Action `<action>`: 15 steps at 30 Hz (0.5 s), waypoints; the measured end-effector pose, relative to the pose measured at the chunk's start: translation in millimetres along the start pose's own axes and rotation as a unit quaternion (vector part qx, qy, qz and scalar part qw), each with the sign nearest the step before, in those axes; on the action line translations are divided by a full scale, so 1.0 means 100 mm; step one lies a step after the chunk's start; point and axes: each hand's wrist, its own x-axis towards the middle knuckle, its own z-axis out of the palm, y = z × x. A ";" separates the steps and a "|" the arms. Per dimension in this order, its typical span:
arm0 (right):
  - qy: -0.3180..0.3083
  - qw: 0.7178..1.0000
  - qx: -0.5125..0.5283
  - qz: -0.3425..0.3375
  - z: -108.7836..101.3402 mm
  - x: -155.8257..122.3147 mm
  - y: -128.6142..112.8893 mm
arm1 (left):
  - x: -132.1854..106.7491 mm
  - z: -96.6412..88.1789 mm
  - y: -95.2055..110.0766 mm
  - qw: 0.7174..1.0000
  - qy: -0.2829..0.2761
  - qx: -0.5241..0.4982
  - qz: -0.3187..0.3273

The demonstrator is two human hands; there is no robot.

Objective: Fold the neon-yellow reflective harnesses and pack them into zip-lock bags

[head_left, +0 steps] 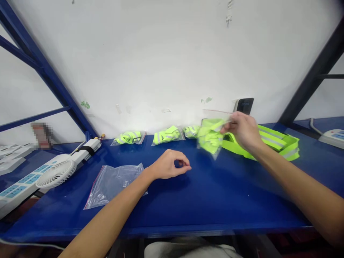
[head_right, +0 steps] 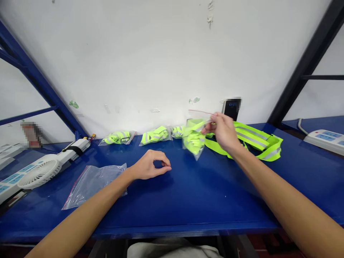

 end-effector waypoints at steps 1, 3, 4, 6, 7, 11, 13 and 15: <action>-0.001 0.999 0.037 0.025 0.12 0.04 0.00 | 0.03 -0.01 0.08 1.000 -0.005 0.000 0.024; -0.008 0.990 0.126 0.058 0.40 0.14 0.02 | 0.08 0.00 0.23 0.998 -0.003 0.011 0.061; -0.025 0.980 0.178 0.083 0.55 0.19 0.04 | 0.10 0.01 0.31 0.997 -0.005 0.019 0.074; -0.059 0.950 0.274 0.142 0.84 0.26 0.11 | 0.13 0.07 0.43 0.994 -0.023 0.037 0.097; -0.065 0.938 0.300 0.160 0.98 0.27 0.16 | 0.13 0.11 0.48 0.992 -0.039 0.049 0.108; -0.131 0.934 0.179 0.281 1.32 0.15 0.40 | 0.04 0.22 0.54 0.982 -0.077 0.083 0.150; -0.162 0.927 0.138 0.309 1.31 0.04 0.50 | -0.06 0.22 0.51 0.981 -0.043 0.080 0.173; -0.174 0.927 0.112 0.312 1.18 -0.06 0.53 | -0.18 0.17 0.46 0.978 0.014 0.082 0.191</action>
